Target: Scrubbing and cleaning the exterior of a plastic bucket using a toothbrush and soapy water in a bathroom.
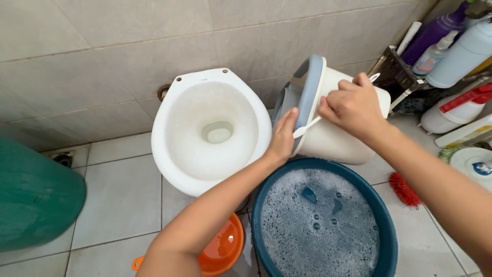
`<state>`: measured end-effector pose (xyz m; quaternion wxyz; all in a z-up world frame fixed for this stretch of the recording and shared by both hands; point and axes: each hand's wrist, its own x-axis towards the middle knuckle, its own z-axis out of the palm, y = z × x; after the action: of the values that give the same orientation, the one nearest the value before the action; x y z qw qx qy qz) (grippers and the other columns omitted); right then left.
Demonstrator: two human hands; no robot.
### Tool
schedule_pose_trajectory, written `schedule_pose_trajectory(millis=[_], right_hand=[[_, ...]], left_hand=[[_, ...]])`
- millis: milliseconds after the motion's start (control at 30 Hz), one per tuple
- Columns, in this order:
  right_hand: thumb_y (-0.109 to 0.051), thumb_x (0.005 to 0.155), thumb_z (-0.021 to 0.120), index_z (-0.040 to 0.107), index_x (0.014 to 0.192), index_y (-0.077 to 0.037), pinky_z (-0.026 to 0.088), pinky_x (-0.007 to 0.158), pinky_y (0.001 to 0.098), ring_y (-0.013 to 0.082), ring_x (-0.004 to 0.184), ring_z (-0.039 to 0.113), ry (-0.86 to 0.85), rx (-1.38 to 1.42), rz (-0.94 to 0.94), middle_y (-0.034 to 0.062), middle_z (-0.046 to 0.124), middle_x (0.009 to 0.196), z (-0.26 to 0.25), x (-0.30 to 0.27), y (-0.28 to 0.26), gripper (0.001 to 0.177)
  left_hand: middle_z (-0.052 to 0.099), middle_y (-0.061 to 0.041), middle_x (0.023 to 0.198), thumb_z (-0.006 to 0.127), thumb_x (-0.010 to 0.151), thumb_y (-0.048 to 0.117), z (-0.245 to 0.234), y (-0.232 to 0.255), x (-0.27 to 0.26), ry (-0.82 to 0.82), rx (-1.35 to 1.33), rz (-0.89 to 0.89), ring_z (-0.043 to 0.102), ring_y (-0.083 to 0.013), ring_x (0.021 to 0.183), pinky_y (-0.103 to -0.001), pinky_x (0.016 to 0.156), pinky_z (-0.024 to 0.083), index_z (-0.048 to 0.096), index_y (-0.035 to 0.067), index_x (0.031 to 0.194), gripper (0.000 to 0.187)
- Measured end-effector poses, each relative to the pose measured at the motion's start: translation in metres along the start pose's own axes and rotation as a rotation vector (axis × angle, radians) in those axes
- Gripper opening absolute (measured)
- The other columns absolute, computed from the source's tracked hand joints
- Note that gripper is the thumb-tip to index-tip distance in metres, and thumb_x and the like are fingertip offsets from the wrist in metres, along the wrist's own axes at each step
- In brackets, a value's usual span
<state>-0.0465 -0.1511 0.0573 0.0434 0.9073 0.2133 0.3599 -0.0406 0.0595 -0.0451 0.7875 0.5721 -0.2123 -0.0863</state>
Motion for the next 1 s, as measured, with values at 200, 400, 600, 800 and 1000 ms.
schedule_pose_trajectory(millis=[200, 400, 600, 800, 1000], right_hand=[[-0.024, 0.110, 0.067, 0.066, 0.071, -0.012, 0.041, 0.087, 0.0422, 0.0205, 0.069, 0.052, -0.046, -0.118, 0.086, 0.0024, 0.057, 0.060, 0.017, -0.014, 0.023, 0.041], [-0.026, 0.111, 0.061, 0.069, 0.076, -0.012, 0.041, 0.087, 0.0386, 0.0184, 0.071, 0.054, -0.089, -0.158, 0.039, 0.0019, 0.061, 0.065, 0.016, -0.026, 0.039, 0.039], [-0.031, 0.112, 0.057, 0.068, 0.076, -0.011, 0.045, 0.062, 0.0489, 0.0268, 0.061, 0.061, -0.354, 0.242, 0.335, 0.0086, 0.061, 0.062, 0.018, -0.026, 0.016, 0.043], [-0.033, 0.122, 0.052, 0.069, 0.076, -0.012, 0.047, 0.071, 0.0410, 0.0226, 0.064, 0.055, -0.326, 0.083, 0.200, 0.0059, 0.065, 0.069, 0.081, -0.070, 0.059, 0.053], [-0.026, 0.107, 0.061, 0.064, 0.068, -0.007, 0.042, 0.077, 0.0392, 0.0262, 0.069, 0.058, -0.111, -0.177, 0.029, 0.0101, 0.062, 0.068, 0.004, -0.025, 0.024, 0.043]], left_hand=[[0.063, -0.019, 0.119, 0.025, 0.111, 0.058, 0.005, -0.014, -0.014, 0.124, 0.212, -0.010, 0.057, -0.0281, 0.114, -0.035, 0.103, 0.041, 0.060, -0.007, 0.125, 0.074], [0.064, -0.021, 0.085, 0.022, 0.111, 0.063, 0.012, -0.015, -0.020, 0.169, 0.361, 0.073, 0.064, -0.0325, 0.084, -0.043, 0.082, 0.051, 0.065, -0.004, 0.109, 0.080], [0.060, -0.020, 0.070, 0.034, 0.110, 0.058, 0.017, -0.019, -0.030, 0.173, 0.402, 0.118, 0.060, -0.0364, 0.065, -0.044, 0.064, 0.048, 0.064, 0.003, 0.110, 0.063], [0.060, -0.019, 0.069, 0.039, 0.113, 0.052, 0.007, -0.034, -0.044, 0.144, 0.485, 0.195, 0.061, -0.0408, 0.066, -0.049, 0.062, 0.047, 0.057, 0.007, 0.100, 0.051], [0.060, -0.025, 0.073, 0.045, 0.111, 0.044, 0.006, -0.045, -0.063, 0.109, 0.543, 0.166, 0.060, -0.0487, 0.071, -0.051, 0.061, 0.044, 0.054, 0.006, 0.097, 0.042]])
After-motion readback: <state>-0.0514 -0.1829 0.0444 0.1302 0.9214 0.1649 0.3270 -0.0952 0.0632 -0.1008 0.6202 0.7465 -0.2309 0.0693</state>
